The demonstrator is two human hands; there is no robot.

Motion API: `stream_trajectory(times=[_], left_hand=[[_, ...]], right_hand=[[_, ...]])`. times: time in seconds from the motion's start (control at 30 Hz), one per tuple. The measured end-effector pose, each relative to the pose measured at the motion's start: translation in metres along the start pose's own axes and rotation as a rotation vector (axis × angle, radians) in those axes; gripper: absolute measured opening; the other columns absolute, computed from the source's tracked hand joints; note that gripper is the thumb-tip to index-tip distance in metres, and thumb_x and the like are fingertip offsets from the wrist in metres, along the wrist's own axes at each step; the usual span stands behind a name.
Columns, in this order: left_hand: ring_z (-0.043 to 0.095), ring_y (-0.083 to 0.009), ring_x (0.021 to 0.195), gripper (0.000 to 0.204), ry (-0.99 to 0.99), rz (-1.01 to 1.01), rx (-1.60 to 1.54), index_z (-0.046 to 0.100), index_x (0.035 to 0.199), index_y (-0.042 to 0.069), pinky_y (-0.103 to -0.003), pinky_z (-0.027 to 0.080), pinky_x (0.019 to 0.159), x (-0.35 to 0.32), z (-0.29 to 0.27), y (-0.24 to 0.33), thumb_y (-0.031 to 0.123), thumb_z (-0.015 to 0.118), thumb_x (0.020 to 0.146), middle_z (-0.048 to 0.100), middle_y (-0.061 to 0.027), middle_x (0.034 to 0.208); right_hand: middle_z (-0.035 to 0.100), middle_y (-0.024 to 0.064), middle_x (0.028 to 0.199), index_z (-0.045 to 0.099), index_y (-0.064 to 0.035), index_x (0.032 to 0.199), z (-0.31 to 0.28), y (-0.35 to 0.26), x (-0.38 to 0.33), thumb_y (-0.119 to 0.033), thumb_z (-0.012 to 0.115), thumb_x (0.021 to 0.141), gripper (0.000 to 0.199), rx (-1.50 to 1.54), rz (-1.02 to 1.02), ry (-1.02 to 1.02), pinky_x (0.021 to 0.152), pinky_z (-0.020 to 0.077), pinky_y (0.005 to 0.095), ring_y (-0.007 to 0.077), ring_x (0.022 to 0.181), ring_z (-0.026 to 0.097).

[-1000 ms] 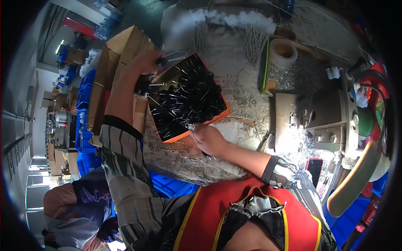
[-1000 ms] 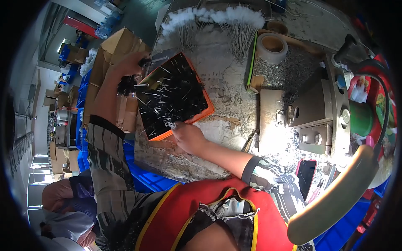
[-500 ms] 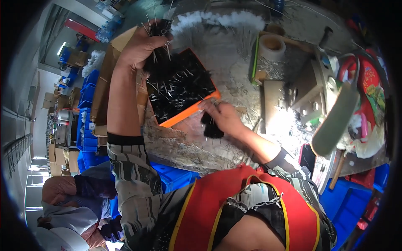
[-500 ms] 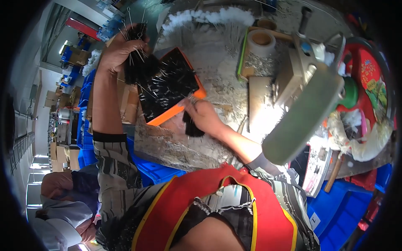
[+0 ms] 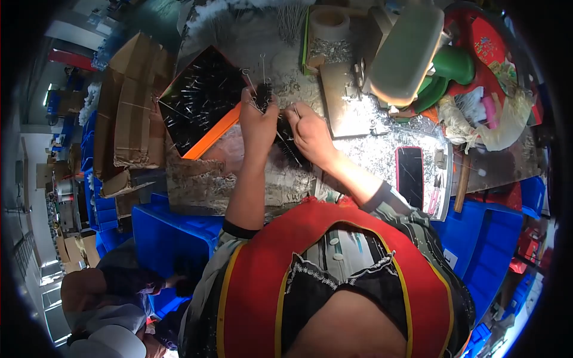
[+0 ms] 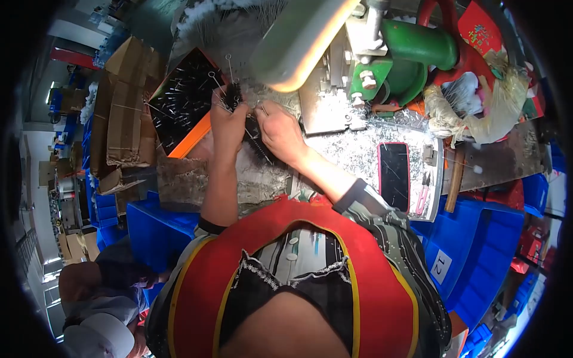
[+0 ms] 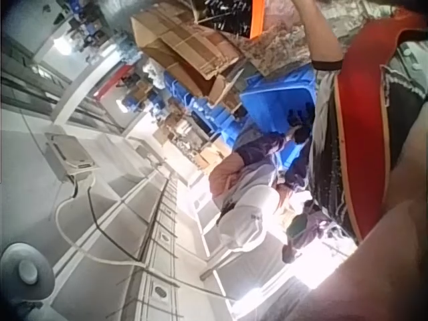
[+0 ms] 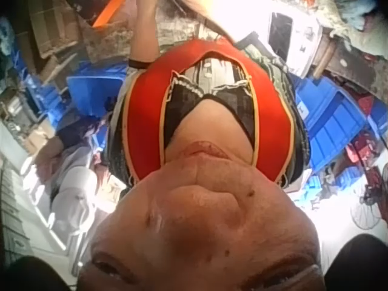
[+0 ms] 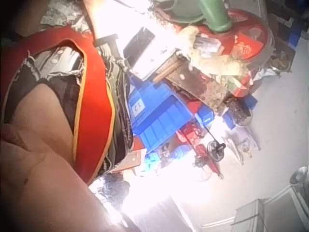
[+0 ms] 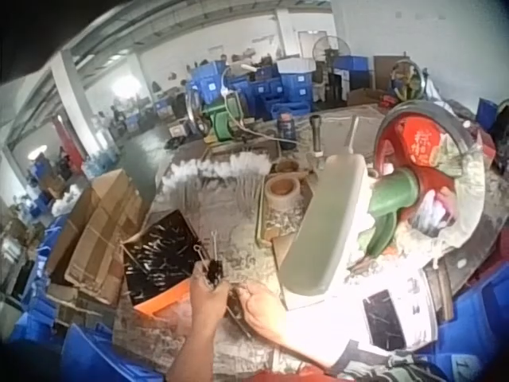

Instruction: Assembling and processing black industrial brushes using a workstation machine.

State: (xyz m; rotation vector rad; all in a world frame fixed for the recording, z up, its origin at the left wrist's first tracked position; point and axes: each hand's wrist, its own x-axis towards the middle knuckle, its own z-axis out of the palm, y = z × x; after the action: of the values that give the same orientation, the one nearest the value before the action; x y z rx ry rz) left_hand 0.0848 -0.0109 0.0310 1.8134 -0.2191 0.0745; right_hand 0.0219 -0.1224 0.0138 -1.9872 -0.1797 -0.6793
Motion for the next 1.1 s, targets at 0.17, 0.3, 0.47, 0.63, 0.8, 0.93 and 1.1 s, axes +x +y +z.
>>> stream_trajectory(times=[0.17, 0.3, 0.47, 0.63, 0.8, 0.93, 1.1], left_hand=[[0.060, -0.0250, 0.084, 0.033, 0.167, 0.138, 0.155, 0.047, 0.108, 0.001, -0.033, 0.045, 0.076, -0.017, 0.000, 0.008, 0.002, 0.055, 0.077, 0.059, -0.0142, 0.092], [0.060, -0.0252, 0.083, 0.032, 0.264, 0.149, 0.204, 0.047, 0.109, 0.003, -0.034, 0.045, 0.077, -0.016, -0.011, 0.013, 0.002, 0.054, 0.077, 0.059, -0.0135, 0.093], [0.060, -0.0225, 0.080, 0.029, 0.335, 0.106, 0.121, 0.047, 0.106, 0.002, -0.031, 0.045, 0.075, -0.007, -0.019, 0.015, 0.002, 0.053, 0.078, 0.059, -0.0115, 0.091], [0.054, -0.0133, 0.082, 0.034, 0.308, 0.003, -0.106, 0.048, 0.103, 0.002, -0.024, 0.043, 0.074, -0.006, -0.029, 0.008, -0.002, 0.054, 0.070, 0.057, -0.0066, 0.092], [0.056, -0.0150, 0.082, 0.035, 0.301, 0.031, -0.064, 0.046, 0.106, 0.002, -0.026, 0.043, 0.076, -0.008, -0.031, 0.007, -0.002, 0.052, 0.072, 0.058, -0.0069, 0.091], [0.059, -0.0184, 0.086, 0.035, 0.310, 0.071, 0.049, 0.045, 0.110, 0.003, -0.029, 0.044, 0.078, -0.015, -0.033, 0.008, -0.002, 0.049, 0.076, 0.059, -0.0089, 0.093], [0.060, -0.0206, 0.090, 0.037, 0.359, 0.091, 0.067, 0.045, 0.113, 0.004, -0.031, 0.045, 0.079, -0.019, -0.042, 0.006, -0.001, 0.050, 0.076, 0.060, -0.0107, 0.096]], right_hand=[[0.052, 0.0159, 0.075, 0.050, -0.0006, 0.079, 0.009, 0.005, 0.000, -0.007, 0.049, 0.088, 0.011, -0.001, 0.023, 0.046, 0.061, 0.0443, 0.0380, 0.0343, 0.072, 0.055], [0.055, 0.0154, 0.074, 0.053, -0.0009, 0.080, 0.006, -0.010, 0.007, -0.007, 0.048, 0.089, 0.012, 0.176, 0.210, 0.116, 0.061, 0.0452, 0.0344, 0.0311, 0.069, 0.057], [0.055, 0.0110, 0.071, 0.055, -0.0013, 0.080, 0.001, -0.023, 0.009, -0.006, 0.053, 0.088, 0.009, 0.247, 0.012, 0.174, 0.057, 0.0446, 0.0298, 0.0237, 0.062, 0.056], [0.055, 0.0105, 0.071, 0.054, -0.0027, 0.079, -0.004, -0.010, -0.003, -0.014, 0.068, 0.078, 0.018, 0.282, -0.028, -0.112, 0.055, 0.0444, 0.0300, 0.0250, 0.062, 0.056], [0.055, 0.0134, 0.072, 0.053, -0.0043, 0.083, 0.003, -0.027, 0.004, -0.023, 0.072, 0.074, 0.028, 0.167, 0.056, -0.220, 0.061, 0.0453, 0.0385, 0.0339, 0.069, 0.057], [0.058, 0.0171, 0.078, 0.053, -0.0038, 0.086, 0.005, -0.011, 0.009, -0.020, 0.061, 0.083, 0.019, 0.053, 0.035, -0.284, 0.064, 0.0452, 0.0407, 0.0373, 0.073, 0.057], [0.058, 0.0192, 0.075, 0.053, -0.0038, 0.088, -0.013, -0.023, 0.021, -0.016, 0.054, 0.087, 0.012, 0.089, 0.173, -0.104, 0.068, 0.0457, 0.0406, 0.0364, 0.077, 0.059]])
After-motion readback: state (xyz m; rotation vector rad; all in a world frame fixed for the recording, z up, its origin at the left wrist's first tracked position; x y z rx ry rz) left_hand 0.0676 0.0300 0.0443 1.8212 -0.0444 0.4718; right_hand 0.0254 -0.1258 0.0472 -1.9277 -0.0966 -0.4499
